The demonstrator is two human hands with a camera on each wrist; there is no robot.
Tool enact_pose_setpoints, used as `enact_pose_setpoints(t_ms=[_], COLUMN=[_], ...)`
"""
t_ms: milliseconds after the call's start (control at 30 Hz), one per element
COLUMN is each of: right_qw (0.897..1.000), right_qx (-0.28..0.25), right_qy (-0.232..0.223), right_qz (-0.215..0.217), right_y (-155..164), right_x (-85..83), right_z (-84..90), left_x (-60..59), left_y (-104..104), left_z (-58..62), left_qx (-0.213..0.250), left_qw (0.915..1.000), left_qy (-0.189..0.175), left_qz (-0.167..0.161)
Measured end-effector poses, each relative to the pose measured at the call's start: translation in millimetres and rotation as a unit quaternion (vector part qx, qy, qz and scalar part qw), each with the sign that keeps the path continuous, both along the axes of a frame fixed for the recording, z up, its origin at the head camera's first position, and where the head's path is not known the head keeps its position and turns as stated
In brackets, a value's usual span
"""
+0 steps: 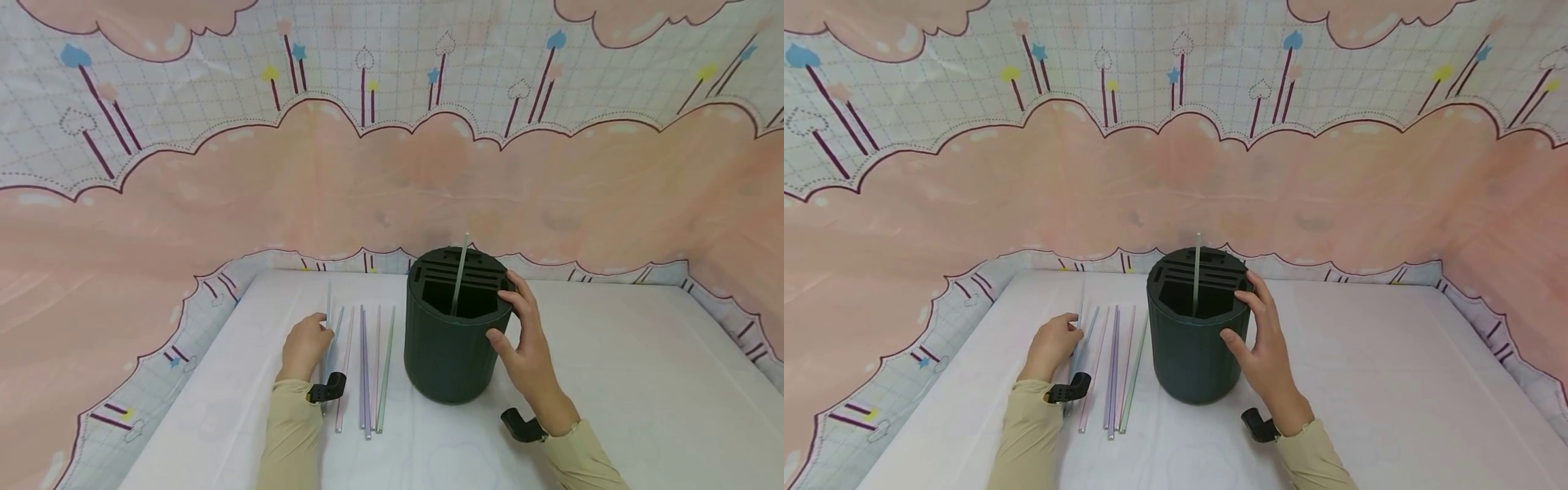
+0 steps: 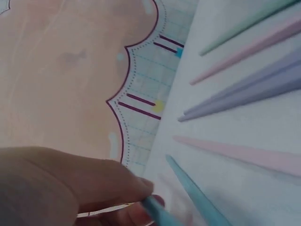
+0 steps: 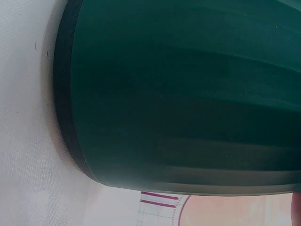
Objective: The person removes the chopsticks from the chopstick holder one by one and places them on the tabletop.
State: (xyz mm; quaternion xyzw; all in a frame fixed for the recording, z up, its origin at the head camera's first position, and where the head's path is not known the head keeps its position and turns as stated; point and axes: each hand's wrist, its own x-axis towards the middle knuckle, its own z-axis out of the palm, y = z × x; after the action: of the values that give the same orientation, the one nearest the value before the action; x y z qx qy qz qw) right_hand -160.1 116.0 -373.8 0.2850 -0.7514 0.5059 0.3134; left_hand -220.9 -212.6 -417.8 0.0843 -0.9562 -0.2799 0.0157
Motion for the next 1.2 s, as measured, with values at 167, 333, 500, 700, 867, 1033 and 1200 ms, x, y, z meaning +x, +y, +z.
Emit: enact_pose_setpoints(t_ms=[167,333,500,700,867,1033,1200], right_qw=[1.000,1.000,1.000,1.000,1.000,1.000,1.000], right_qx=[-0.001,-0.005,-0.003,-0.009,-0.003,0.001,0.000], right_qy=[0.003,0.003,0.004,0.002,0.000,0.001,-0.001], right_qz=[0.001,-0.002,-0.003,0.002,-0.002,-0.006,-0.006], right_y=[-1.9,0.6,-0.3,-2.8,-2.4,-1.8,-2.1], right_x=[0.7,1.9,2.2,2.8,1.9,0.5,-0.7], right_z=[-1.1,-1.1,-1.4,-2.2,-2.5,-2.1,-2.2], left_x=[1.5,0.0,0.8,2.2,-1.1,0.3,8.1], left_y=[-0.4,7.8,8.8,7.3,11.4,26.1,51.2], left_z=[-10.3,-8.3,-7.4,-6.4,4.3,26.3,44.2], left_qx=[-0.004,-0.013,-0.021,-0.023,0.000,0.027,0.043], left_qw=[0.9996,0.9989,0.9982,0.9988,0.9971,0.9890,0.9763], left_qy=[-0.015,-0.007,-0.012,-0.010,0.030,0.089,0.157], left_qz=[-0.025,-0.044,-0.054,-0.042,-0.071,-0.115,-0.143])
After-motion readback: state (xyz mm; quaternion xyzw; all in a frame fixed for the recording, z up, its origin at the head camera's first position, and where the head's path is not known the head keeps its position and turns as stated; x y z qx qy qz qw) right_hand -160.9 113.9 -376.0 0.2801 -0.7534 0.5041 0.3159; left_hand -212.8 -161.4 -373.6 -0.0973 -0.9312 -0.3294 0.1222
